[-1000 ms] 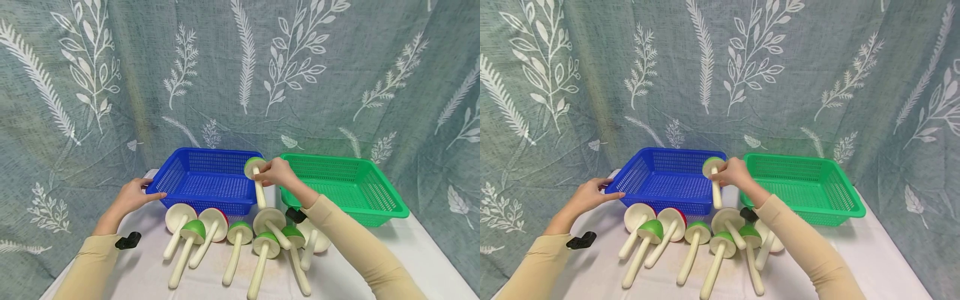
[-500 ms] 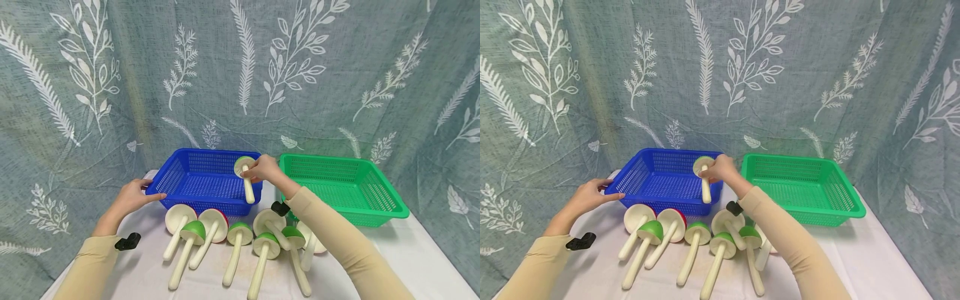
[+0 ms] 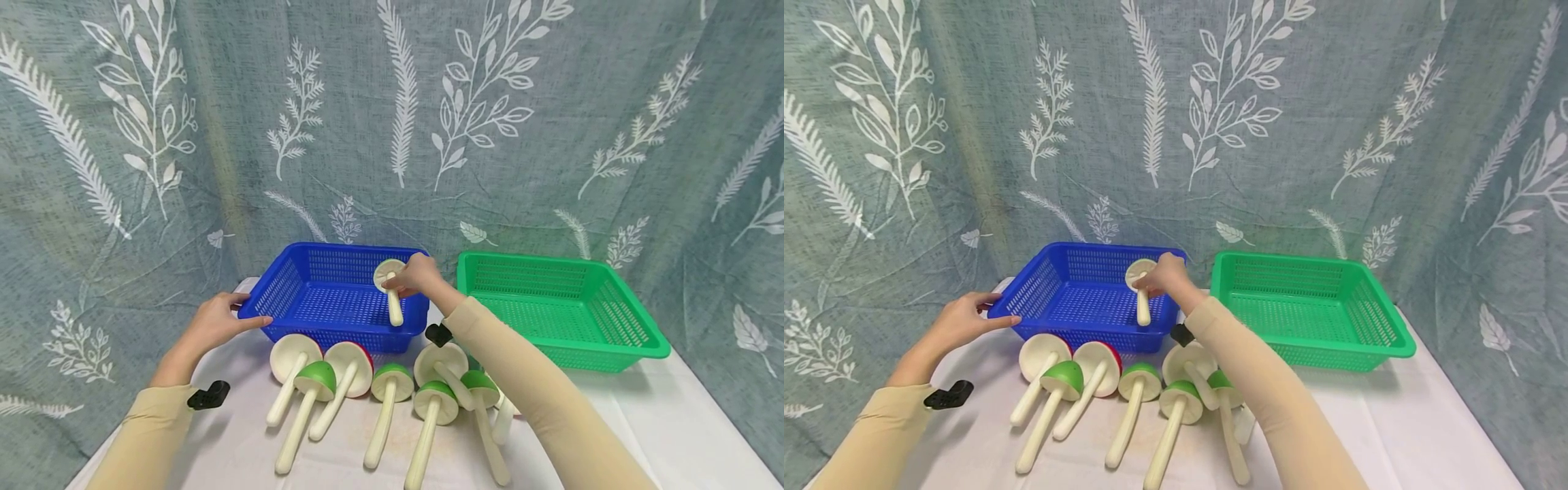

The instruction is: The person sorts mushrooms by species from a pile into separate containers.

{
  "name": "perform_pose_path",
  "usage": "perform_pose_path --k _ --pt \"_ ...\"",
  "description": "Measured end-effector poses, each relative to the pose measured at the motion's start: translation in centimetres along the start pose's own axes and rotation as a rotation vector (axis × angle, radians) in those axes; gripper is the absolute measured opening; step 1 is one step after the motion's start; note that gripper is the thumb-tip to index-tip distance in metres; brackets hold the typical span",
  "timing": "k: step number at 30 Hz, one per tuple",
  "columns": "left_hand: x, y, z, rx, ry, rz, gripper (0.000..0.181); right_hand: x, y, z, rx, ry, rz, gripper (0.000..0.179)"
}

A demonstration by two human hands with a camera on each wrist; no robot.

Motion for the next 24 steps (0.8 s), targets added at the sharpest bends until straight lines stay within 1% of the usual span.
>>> perform_pose_path --k 2,7,10,17,19,21,24 --pt "0.0 0.0 0.0 0.001 -0.003 -0.002 0.092 -0.1 -0.3 -0.3 -0.002 -0.035 -0.003 0.039" --pt "0.0 0.0 0.1 0.002 0.001 -0.006 0.093 -0.4 -0.8 -0.8 -0.004 -0.059 -0.024 0.05" --pt "0.0 0.0 0.1 -0.004 0.01 -0.007 0.095 -0.5 -1.0 -0.9 -0.004 -0.062 0.01 0.052" --pt "0.1 0.0 0.2 -0.007 0.007 -0.01 0.094 0.1 -1.8 -0.9 -0.042 -0.094 0.049 0.059" --pt "0.1 0.1 0.2 -0.006 0.007 -0.014 0.094 0.4 -1.9 -1.0 -0.05 -0.112 0.01 0.059" --pt "0.0 0.1 0.2 -0.005 0.006 -0.018 0.094 0.8 -2.1 -1.1 -0.061 -0.128 -0.062 0.058" --pt "-0.1 0.1 0.2 -0.001 0.002 -0.023 0.095 1.2 -2.2 -1.0 -0.093 -0.148 -0.198 0.057"
Point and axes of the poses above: each hand's wrist, its own z-axis away from the middle knuckle, its own y-axis out of the back of the hand, x = y × z, the point moved 4 cm from there along -z, towards the middle knuckle, and after that the axes turned 5 degrees about z, right-handed, at the moved point
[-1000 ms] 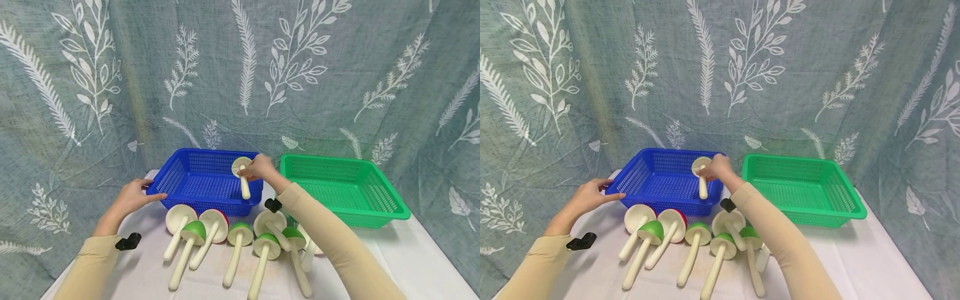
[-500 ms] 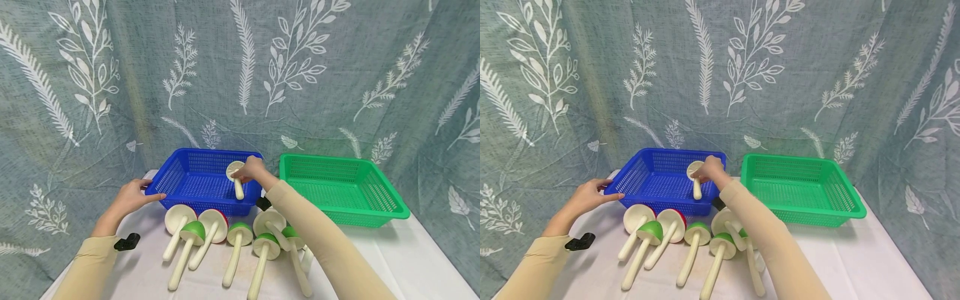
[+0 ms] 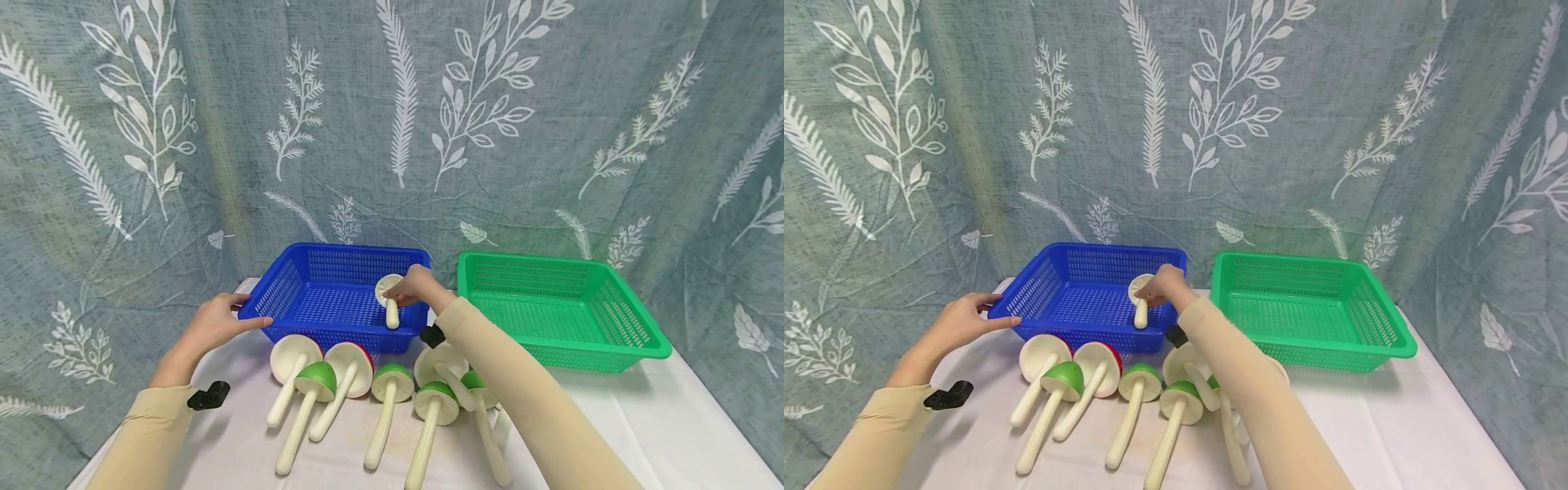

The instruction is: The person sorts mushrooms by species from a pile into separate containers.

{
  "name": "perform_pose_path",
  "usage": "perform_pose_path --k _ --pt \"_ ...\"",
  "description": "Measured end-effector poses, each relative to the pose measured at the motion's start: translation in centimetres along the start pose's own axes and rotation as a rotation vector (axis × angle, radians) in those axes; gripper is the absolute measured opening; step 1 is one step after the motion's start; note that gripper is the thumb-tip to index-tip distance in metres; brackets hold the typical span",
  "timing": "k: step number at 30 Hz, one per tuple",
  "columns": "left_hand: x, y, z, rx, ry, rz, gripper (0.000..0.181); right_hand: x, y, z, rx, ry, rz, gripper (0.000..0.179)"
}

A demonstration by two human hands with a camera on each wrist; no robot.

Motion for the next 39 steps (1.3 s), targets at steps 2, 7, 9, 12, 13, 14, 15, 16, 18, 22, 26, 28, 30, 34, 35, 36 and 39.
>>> perform_pose_path --k 2,7,9,12,13,14,15,16,18,22,26,28,30,34,35,36,39 --pt "0.0 0.0 0.0 0.002 -0.002 0.003 0.094 0.2 0.1 0.1 -0.032 -0.002 -0.052 0.059" --pt "0.1 0.0 -0.1 0.001 -0.001 0.009 0.093 0.3 0.3 0.2 -0.095 -0.005 -0.108 0.067" --pt "0.1 0.0 0.0 0.001 -0.002 0.008 0.092 0.4 0.2 0.2 -0.104 -0.009 -0.119 0.066" --pt "0.2 0.0 0.0 0.001 -0.005 0.009 0.091 0.3 0.2 0.0 -0.091 -0.01 -0.129 0.06" --pt "0.2 0.0 0.0 0.001 -0.007 0.009 0.091 0.3 0.1 -0.1 -0.078 -0.011 -0.128 0.058" --pt "0.2 0.0 0.0 0.001 -0.007 0.012 0.091 0.2 0.1 -0.2 -0.063 -0.012 -0.126 0.055" --pt "0.2 0.0 0.0 0.0 -0.006 0.013 0.091 0.2 0.1 -0.2 -0.049 -0.013 -0.121 0.052" --pt "0.2 -0.1 0.0 -0.001 -0.006 0.014 0.091 0.2 0.0 -0.4 -0.036 -0.013 -0.122 0.049" --pt "0.2 -0.1 -0.1 -0.006 -0.004 0.016 0.091 0.1 -0.1 -0.6 -0.014 -0.02 -0.106 0.045" --pt "0.2 0.0 -0.1 -0.006 -0.004 0.013 0.091 0.1 -0.2 -0.9 -0.012 -0.036 -0.05 0.047" --pt "0.3 0.0 -0.1 0.0 -0.008 0.01 0.091 0.0 -0.3 -1.3 -0.005 -0.069 0.082 0.049" --pt "0.3 0.0 -0.1 0.001 -0.01 0.012 0.091 0.2 -0.4 -1.8 0.0 -0.097 0.123 0.051" --pt "0.3 0.0 -0.1 0.001 -0.01 0.015 0.091 0.5 -0.5 -2.0 -0.004 -0.089 0.131 0.053" --pt "0.3 0.0 -0.1 0.0 -0.008 0.015 0.091 1.6 -0.8 -4.7 -0.067 -0.058 0.127 0.064" --pt "0.3 0.0 -0.1 0.0 -0.007 0.014 0.092 1.6 -0.8 -4.7 -0.081 -0.06 0.108 0.068" --pt "0.3 0.0 -0.1 0.0 -0.007 0.014 0.091 1.6 -0.9 -4.7 -0.086 -0.066 0.092 0.072" --pt "0.2 0.0 -0.1 0.0 -0.009 0.015 0.091 0.7 -0.7 -2.3 -0.082 -0.082 -0.001 0.077"
Point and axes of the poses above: each hand's wrist, its own z-axis away from the middle knuckle, its own y-axis out of the back of the hand, x = y × z, the point moved 4 cm from there along -z, towards the middle knuckle, and after that the axes turned 5 degrees about z, right-handed, at the moved point
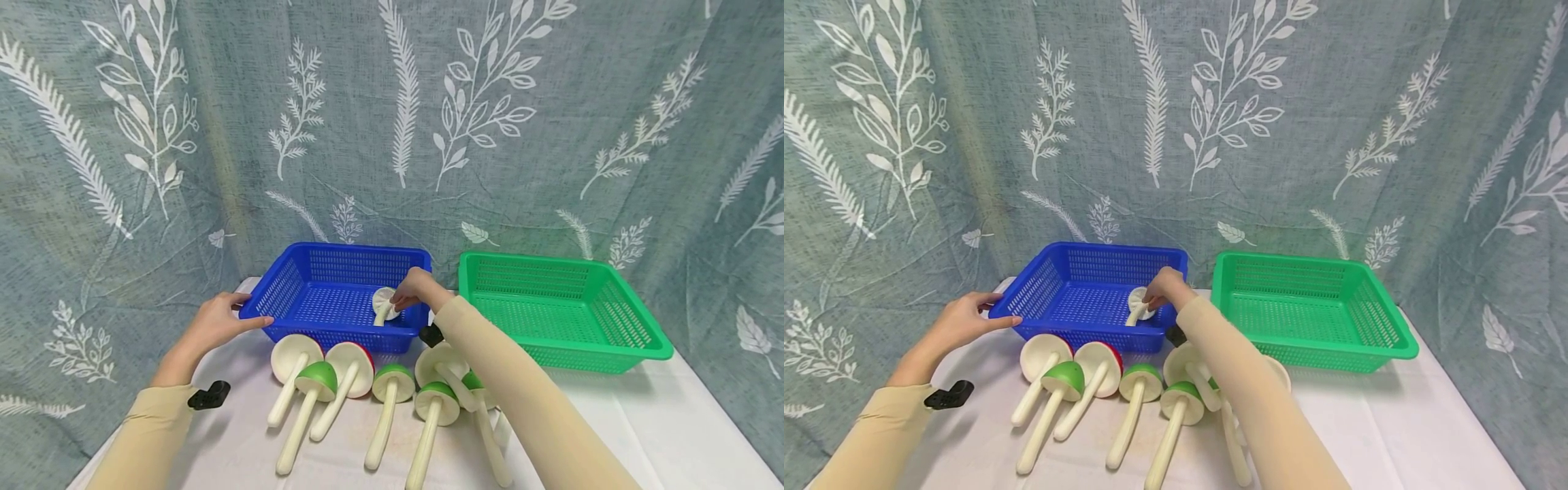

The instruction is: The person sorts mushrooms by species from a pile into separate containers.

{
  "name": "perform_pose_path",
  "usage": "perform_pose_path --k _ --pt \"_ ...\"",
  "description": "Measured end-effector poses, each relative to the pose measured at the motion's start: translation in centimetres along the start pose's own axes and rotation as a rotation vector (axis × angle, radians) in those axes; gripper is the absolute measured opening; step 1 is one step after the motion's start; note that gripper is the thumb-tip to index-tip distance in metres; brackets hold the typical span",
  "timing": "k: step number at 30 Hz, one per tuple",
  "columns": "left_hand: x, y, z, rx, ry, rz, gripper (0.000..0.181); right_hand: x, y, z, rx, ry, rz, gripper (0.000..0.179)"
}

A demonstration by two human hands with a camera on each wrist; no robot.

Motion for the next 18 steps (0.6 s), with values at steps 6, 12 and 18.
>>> perform_pose_path --k 6,12,18 --pt "0.0 0.0 -0.2 -0.001 -0.001 -0.005 0.093 -0.2 0.5 2.1 -0.037 0.057 -0.075 0.089" --pt "0.2 0.0 0.0 -0.007 0.005 0.003 0.094 -0.2 0.8 2.6 -0.067 0.077 -0.058 0.072" --pt "0.1 0.0 0.2 -0.011 0.009 -0.001 0.094 -0.2 1.2 3.1 -0.073 0.115 0.006 0.051"
Point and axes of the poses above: each hand's wrist, its own z-axis away from the middle knuckle, its own y-axis out of the back of the hand, x = y × z, the point moved 4 cm from there along -z, towards the middle knuckle, and after that the axes turned 5 degrees about z, right-handed, at the moved point
